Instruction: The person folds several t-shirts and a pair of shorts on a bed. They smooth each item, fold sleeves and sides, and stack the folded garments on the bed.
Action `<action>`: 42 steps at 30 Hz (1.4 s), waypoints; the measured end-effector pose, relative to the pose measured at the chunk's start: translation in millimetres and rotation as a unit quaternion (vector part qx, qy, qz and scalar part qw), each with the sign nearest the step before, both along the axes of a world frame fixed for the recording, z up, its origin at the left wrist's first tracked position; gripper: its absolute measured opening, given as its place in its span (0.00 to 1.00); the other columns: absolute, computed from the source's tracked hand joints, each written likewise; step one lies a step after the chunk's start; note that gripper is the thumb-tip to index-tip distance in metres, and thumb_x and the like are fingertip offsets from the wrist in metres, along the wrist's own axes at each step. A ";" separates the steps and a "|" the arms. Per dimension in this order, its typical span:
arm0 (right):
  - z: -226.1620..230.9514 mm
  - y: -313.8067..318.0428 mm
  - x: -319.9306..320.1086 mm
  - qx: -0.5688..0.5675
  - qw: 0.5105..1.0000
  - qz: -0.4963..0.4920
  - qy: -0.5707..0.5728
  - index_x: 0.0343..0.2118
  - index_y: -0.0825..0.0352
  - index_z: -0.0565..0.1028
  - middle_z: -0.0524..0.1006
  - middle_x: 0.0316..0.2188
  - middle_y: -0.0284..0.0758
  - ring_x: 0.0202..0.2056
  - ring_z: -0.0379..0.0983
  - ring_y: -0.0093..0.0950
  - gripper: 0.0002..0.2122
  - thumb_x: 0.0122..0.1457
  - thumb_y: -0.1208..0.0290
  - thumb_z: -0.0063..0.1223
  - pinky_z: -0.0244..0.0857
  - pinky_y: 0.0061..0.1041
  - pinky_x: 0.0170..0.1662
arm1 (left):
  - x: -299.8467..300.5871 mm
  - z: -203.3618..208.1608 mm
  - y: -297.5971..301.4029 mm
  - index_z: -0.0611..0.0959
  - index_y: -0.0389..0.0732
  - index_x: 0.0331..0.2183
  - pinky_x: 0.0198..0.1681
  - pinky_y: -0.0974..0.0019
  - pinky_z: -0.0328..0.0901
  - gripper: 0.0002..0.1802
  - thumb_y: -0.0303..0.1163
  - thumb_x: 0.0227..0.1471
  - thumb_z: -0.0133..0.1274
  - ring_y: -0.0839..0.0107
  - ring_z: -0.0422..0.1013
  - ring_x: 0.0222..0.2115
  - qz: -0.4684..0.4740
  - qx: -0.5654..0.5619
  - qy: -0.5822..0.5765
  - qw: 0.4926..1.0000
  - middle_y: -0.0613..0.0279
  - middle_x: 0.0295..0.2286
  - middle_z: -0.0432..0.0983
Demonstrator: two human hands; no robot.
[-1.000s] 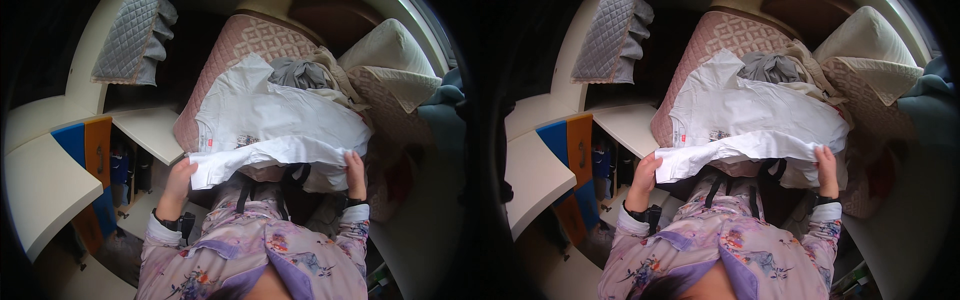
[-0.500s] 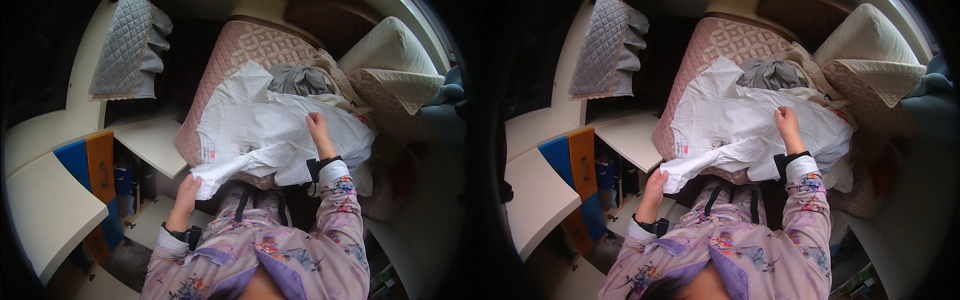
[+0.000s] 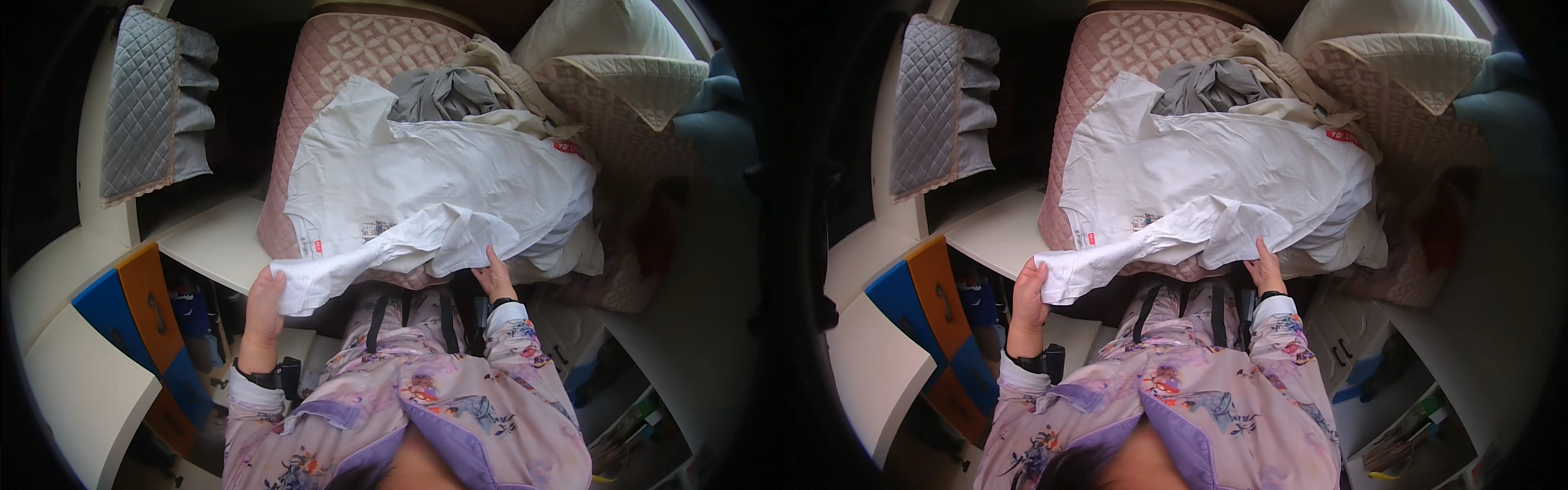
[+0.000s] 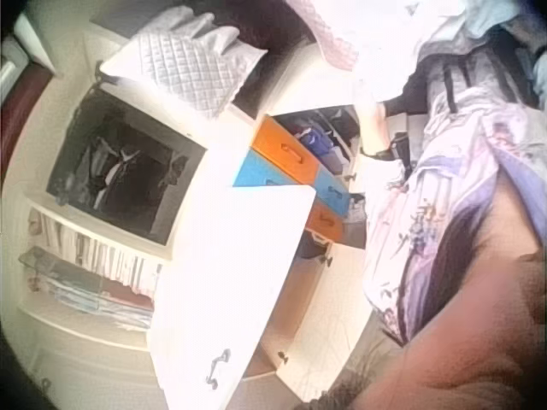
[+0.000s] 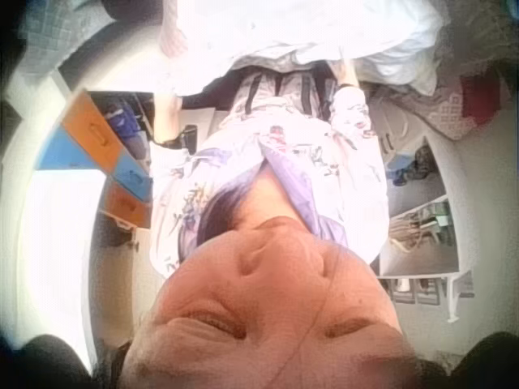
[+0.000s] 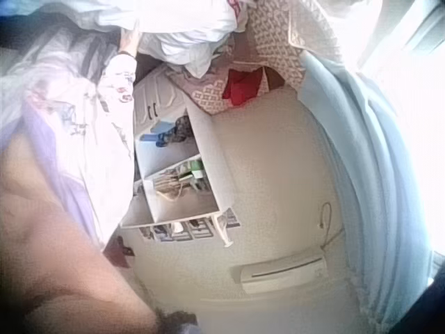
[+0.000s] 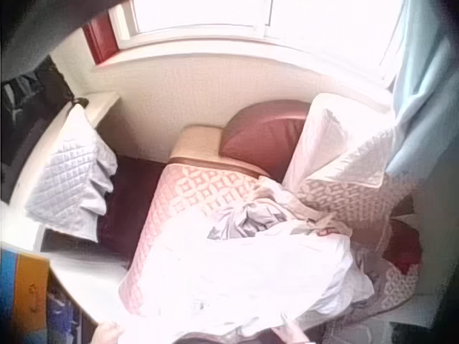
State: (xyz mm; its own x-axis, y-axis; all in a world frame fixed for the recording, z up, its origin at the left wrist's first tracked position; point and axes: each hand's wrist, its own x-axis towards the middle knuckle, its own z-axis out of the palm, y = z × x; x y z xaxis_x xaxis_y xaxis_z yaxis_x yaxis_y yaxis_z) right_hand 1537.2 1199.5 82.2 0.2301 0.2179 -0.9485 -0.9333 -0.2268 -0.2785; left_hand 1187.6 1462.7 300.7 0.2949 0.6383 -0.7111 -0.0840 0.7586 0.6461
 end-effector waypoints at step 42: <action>23.6 7.6 158.9 -0.199 0.933 0.111 -0.280 0.38 0.62 0.66 0.68 0.30 0.30 0.30 0.61 0.23 0.18 0.49 0.57 0.55 0.58 0.24 0.31 | 56.8 -195.2 32.2 0.58 0.43 0.51 0.25 0.62 0.65 0.35 0.36 0.44 0.56 0.64 0.68 0.26 0.057 -0.050 0.340 0.937 0.52 0.34 0.68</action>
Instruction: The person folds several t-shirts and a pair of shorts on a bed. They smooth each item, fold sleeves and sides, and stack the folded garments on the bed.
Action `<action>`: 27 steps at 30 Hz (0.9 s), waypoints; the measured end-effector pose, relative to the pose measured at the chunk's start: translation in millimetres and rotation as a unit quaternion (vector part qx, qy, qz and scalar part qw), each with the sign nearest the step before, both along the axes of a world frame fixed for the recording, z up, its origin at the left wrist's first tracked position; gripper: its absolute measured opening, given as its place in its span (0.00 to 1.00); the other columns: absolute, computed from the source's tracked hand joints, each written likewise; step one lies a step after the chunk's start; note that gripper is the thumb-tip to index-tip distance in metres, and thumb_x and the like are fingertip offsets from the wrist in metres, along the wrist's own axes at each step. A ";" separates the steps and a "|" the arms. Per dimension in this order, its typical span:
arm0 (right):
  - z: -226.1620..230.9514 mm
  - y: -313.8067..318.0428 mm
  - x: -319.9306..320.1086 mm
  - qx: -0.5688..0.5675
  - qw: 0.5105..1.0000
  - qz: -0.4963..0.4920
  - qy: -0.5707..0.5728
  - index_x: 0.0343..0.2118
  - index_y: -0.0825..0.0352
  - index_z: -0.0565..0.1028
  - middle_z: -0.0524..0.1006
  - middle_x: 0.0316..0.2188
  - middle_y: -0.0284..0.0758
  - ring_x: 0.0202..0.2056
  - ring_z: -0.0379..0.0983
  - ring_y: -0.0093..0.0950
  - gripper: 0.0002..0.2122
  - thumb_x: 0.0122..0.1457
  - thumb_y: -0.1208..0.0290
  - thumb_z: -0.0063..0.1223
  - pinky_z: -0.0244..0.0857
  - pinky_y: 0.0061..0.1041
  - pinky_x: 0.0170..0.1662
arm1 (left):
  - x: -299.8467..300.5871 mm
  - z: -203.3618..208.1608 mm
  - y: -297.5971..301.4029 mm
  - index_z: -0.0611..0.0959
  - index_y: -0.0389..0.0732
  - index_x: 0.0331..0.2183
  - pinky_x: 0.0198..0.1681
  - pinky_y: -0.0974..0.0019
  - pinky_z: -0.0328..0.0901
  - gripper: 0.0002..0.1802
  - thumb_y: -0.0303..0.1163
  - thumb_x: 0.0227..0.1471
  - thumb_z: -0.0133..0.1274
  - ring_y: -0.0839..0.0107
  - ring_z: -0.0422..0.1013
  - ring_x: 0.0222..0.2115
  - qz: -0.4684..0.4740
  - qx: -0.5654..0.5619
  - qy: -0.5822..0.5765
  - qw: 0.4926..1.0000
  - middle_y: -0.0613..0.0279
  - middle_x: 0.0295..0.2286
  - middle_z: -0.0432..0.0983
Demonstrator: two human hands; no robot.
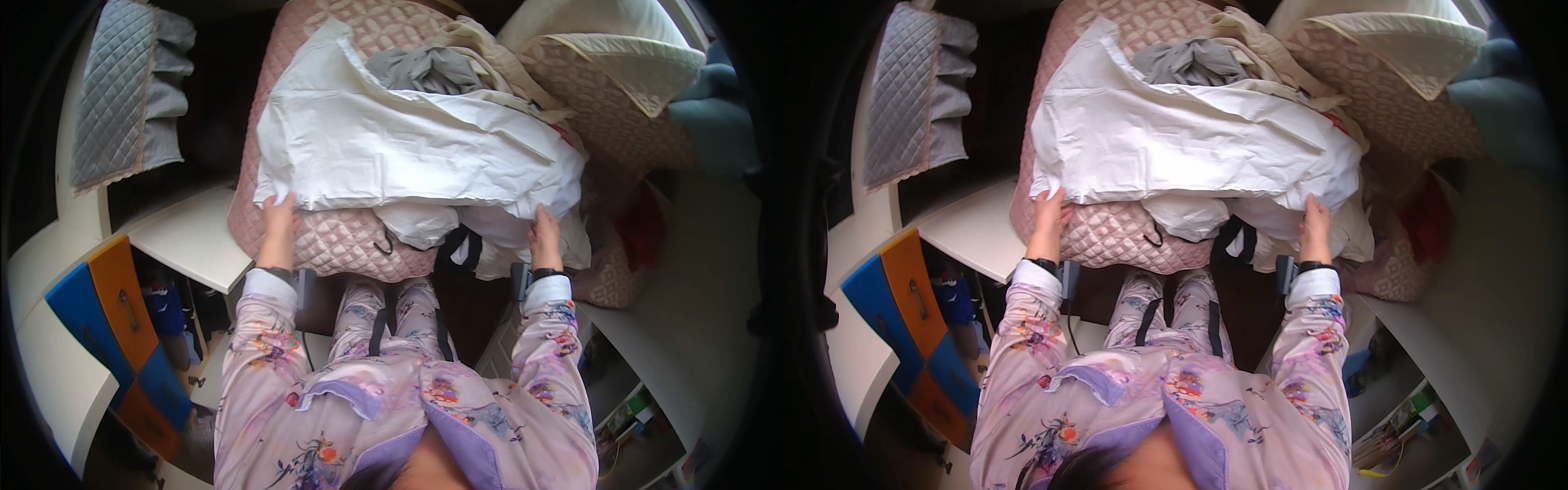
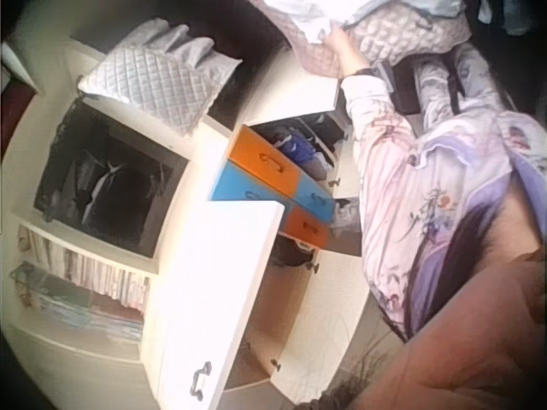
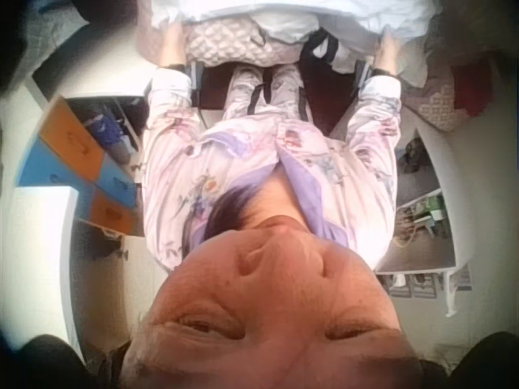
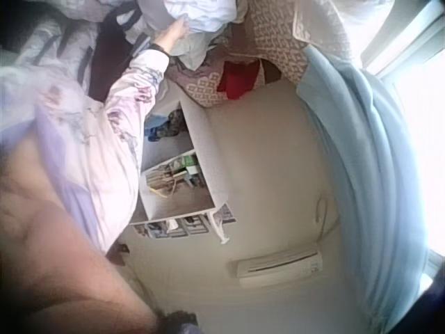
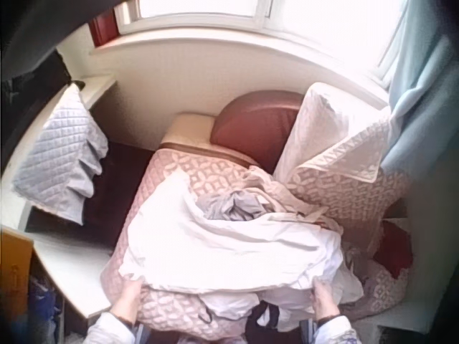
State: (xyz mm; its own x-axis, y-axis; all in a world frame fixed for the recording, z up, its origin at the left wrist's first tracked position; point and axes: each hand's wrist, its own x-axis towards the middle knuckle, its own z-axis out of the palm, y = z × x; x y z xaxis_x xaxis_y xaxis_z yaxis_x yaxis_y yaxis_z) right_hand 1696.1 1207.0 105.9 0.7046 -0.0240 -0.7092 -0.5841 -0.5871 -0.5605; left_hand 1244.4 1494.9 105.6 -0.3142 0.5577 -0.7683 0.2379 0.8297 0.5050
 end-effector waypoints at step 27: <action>9.8 -83.5 -26.2 -0.191 0.892 0.335 -0.237 0.28 0.68 0.66 0.71 0.27 0.35 0.28 0.67 0.22 0.11 0.46 0.69 0.54 0.63 0.20 0.30 | -157.0 1.9 -96.1 0.66 0.32 0.42 0.49 0.52 0.58 0.23 0.17 0.38 0.42 0.54 0.62 0.47 0.218 0.087 -0.180 0.955 0.48 0.44 0.64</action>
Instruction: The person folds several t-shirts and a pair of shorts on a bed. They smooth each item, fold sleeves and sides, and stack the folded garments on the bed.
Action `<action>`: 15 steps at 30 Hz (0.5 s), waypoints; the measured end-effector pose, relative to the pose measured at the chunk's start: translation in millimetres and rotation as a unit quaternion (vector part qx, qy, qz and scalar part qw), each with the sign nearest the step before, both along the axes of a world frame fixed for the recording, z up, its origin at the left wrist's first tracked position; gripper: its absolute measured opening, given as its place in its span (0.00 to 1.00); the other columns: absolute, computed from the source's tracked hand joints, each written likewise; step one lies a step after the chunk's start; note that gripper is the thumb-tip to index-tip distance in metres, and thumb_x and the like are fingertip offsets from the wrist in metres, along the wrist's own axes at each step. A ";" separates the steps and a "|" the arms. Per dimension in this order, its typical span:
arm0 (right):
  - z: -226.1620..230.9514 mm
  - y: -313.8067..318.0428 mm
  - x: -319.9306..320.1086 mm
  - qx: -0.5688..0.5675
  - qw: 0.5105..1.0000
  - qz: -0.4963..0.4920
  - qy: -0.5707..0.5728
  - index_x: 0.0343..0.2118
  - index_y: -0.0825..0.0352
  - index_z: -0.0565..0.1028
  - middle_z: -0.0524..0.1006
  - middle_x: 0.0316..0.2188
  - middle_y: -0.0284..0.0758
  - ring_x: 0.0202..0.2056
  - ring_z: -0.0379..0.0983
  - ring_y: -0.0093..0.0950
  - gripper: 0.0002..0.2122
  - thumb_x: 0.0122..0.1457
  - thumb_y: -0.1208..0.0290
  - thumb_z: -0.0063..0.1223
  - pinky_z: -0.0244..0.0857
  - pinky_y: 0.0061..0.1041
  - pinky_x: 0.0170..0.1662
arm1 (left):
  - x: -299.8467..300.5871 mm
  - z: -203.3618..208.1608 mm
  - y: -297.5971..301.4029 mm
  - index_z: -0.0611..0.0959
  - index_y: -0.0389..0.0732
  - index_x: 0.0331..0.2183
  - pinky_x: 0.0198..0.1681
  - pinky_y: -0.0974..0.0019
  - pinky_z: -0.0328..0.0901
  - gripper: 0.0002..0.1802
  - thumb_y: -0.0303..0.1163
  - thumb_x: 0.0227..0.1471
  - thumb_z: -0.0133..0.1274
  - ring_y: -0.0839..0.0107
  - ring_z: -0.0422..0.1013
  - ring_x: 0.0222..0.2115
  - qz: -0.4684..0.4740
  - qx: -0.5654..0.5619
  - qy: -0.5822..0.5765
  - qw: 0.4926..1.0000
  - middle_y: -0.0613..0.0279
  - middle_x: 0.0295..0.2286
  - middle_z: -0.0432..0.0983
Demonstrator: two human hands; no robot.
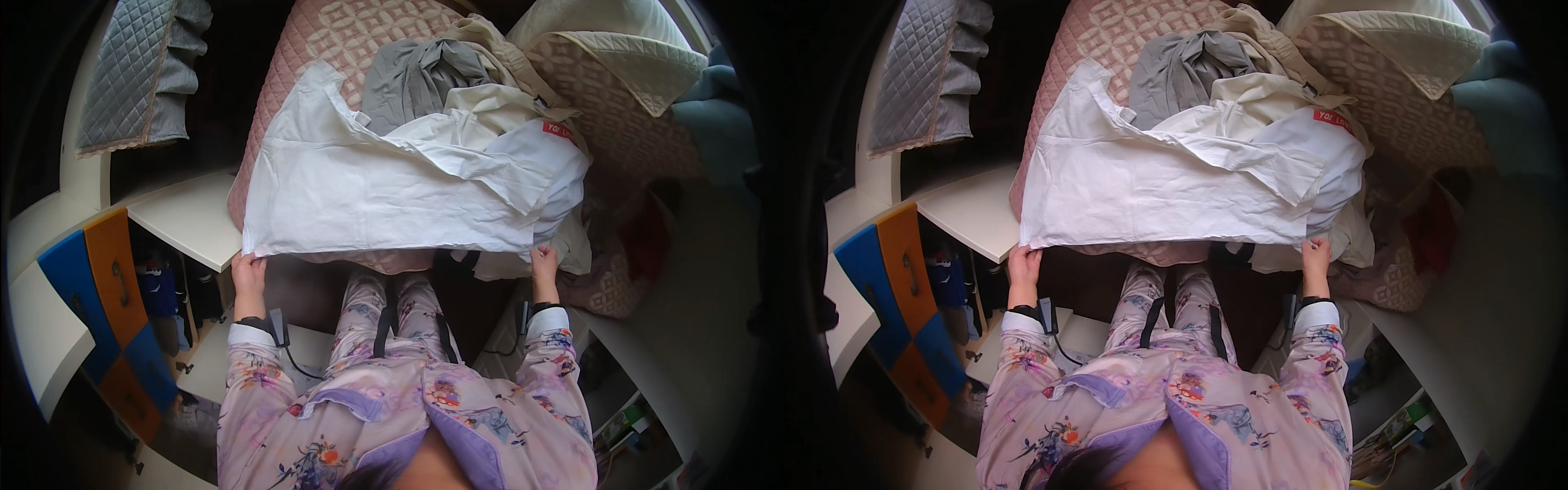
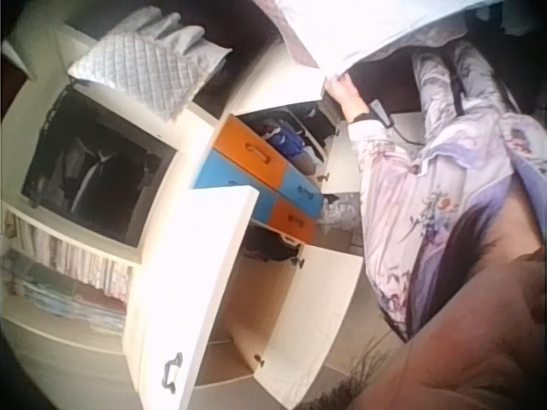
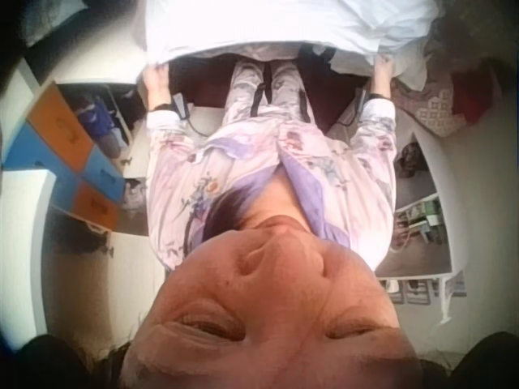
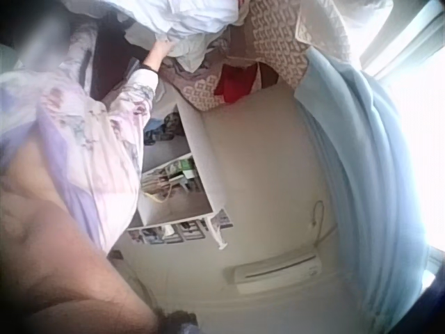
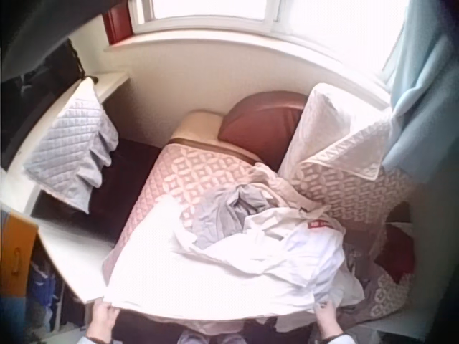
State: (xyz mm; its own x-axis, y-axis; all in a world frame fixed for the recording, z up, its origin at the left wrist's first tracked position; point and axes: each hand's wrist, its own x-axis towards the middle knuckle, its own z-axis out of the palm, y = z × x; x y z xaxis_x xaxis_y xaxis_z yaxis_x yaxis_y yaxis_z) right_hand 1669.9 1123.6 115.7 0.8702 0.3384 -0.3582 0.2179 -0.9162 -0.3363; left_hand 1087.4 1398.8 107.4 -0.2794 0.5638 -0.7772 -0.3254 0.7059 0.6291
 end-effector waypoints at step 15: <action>-28.6 82.3 -8.2 0.137 0.985 -0.105 0.016 0.24 0.71 0.71 0.71 0.22 0.32 0.24 0.66 0.23 0.16 0.44 0.61 0.60 0.62 0.23 0.29 | 237.0 55.8 98.0 0.73 0.44 0.43 0.56 0.49 0.42 0.27 0.17 0.36 0.45 0.55 0.49 0.55 -0.586 0.466 0.492 0.444 0.59 0.52 0.57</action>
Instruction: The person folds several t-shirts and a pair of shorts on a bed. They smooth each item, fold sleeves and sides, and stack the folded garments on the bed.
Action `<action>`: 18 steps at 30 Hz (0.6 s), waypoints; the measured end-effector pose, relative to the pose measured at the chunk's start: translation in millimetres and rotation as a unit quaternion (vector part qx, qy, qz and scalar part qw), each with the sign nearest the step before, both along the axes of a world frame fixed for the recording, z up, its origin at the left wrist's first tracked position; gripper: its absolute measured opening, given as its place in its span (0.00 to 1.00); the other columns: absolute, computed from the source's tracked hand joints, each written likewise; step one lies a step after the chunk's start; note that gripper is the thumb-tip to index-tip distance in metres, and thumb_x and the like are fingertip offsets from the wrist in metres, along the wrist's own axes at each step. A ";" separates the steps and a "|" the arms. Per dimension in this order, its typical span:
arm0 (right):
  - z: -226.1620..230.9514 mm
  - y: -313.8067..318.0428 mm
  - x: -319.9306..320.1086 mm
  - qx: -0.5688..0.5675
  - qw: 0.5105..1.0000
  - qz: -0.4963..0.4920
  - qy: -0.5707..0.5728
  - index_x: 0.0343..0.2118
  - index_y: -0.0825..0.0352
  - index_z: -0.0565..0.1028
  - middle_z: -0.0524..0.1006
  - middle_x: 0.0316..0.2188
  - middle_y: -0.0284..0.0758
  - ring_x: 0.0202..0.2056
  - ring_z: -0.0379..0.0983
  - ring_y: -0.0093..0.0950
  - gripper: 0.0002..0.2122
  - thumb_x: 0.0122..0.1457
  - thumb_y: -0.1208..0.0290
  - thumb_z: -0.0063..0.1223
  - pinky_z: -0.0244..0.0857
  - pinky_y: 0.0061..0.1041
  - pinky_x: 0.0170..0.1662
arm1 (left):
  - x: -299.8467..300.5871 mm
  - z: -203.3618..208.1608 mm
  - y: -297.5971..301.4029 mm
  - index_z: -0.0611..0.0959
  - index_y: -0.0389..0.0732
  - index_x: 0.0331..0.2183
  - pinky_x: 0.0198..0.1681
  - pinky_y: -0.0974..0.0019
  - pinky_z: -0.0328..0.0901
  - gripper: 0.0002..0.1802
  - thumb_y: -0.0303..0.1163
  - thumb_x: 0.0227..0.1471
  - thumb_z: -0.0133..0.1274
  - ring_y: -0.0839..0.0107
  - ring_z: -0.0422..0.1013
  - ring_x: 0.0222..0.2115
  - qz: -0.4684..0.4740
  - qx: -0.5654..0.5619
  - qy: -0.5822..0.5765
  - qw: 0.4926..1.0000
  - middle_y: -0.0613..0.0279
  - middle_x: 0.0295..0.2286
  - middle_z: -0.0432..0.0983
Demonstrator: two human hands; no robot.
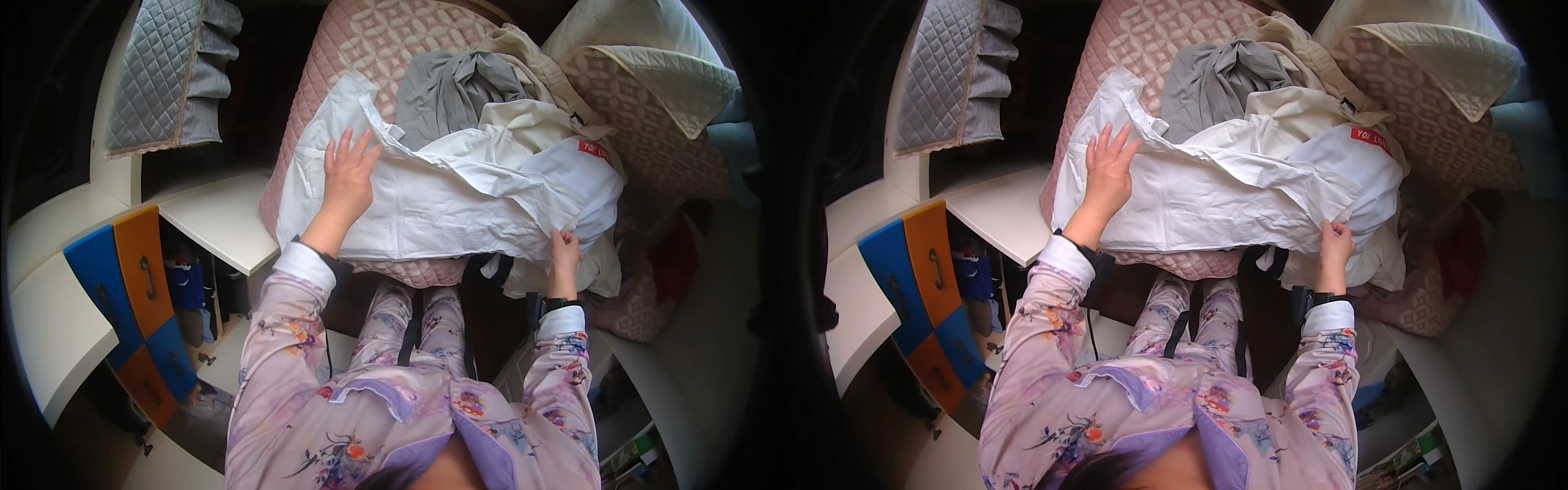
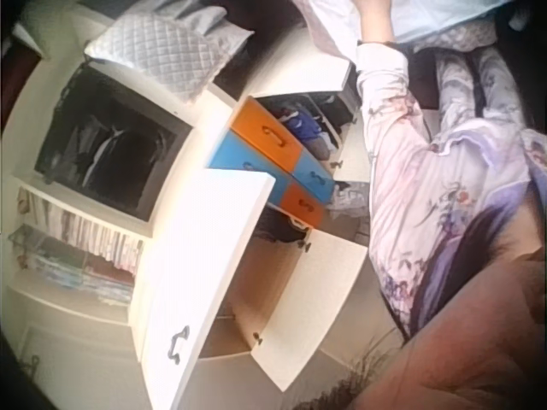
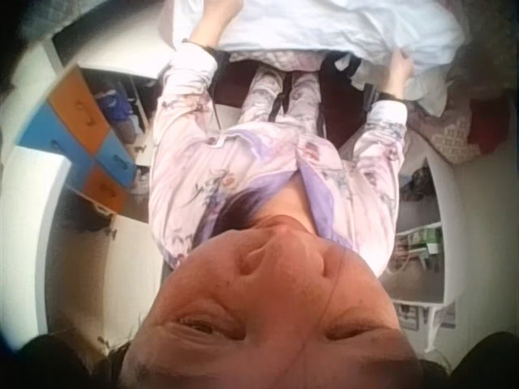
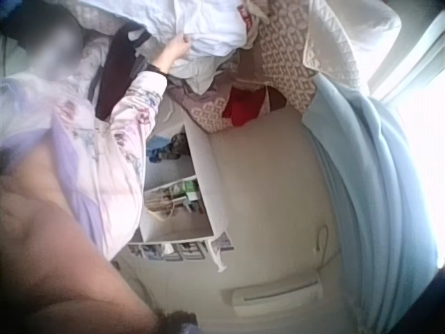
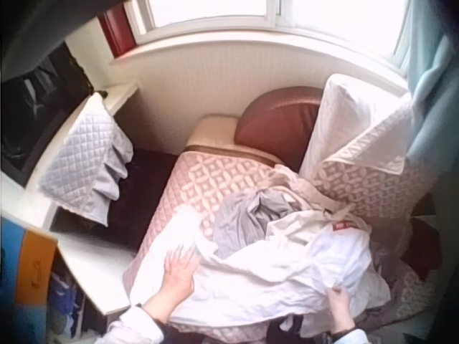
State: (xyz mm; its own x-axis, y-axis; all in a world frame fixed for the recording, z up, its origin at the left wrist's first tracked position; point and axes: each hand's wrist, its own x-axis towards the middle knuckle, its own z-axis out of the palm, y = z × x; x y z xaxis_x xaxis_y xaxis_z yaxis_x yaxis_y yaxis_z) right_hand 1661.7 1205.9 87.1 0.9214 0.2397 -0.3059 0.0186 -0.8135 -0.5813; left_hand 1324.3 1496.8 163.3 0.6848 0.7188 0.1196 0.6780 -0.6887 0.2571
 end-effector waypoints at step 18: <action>131.8 -58.8 -55.2 0.358 0.904 -0.086 0.218 0.35 0.65 0.65 0.71 0.31 0.32 0.29 0.69 0.20 0.07 0.58 0.69 0.43 0.66 0.21 0.31 | -15.2 14.2 37.4 0.73 0.40 0.24 0.55 0.43 0.43 0.06 0.20 0.37 0.46 0.56 0.57 0.52 -0.045 0.030 -0.032 0.998 0.56 0.44 0.68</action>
